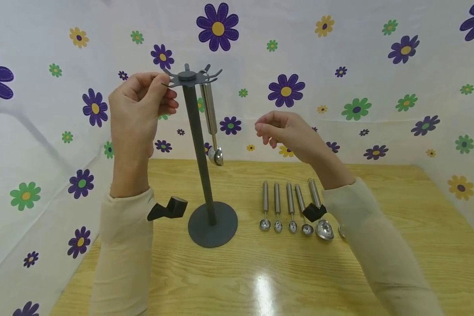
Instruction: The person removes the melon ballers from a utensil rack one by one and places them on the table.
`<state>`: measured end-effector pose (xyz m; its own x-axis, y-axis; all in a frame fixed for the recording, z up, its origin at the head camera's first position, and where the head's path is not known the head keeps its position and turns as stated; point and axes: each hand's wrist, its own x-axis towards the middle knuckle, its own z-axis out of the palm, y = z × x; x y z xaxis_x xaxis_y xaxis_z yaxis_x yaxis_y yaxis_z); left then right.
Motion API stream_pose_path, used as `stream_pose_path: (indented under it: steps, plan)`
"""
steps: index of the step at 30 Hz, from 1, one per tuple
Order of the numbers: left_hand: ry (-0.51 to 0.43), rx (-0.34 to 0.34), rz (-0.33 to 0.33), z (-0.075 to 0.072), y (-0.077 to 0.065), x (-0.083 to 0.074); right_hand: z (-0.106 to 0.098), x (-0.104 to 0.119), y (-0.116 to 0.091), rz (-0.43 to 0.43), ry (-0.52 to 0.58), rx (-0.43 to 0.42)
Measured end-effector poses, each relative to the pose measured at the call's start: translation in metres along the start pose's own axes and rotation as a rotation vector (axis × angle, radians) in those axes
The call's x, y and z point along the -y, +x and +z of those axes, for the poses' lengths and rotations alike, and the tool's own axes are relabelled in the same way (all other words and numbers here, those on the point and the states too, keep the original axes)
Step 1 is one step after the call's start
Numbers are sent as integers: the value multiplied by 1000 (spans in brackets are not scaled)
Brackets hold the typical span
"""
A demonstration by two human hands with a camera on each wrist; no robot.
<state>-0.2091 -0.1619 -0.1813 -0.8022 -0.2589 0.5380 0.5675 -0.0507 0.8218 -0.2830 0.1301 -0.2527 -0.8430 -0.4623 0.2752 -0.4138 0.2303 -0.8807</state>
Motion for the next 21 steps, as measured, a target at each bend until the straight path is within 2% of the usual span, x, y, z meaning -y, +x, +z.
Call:
stream_pose_path:
  steps: [11, 21]
  plan:
    - [-22, 1, 1, -3, -1, 0, 33, 21, 31, -72, 202, 77]
    - [-39, 6, 7, -4, 0, -1, 56, 31, 51, -106, 203, 53]
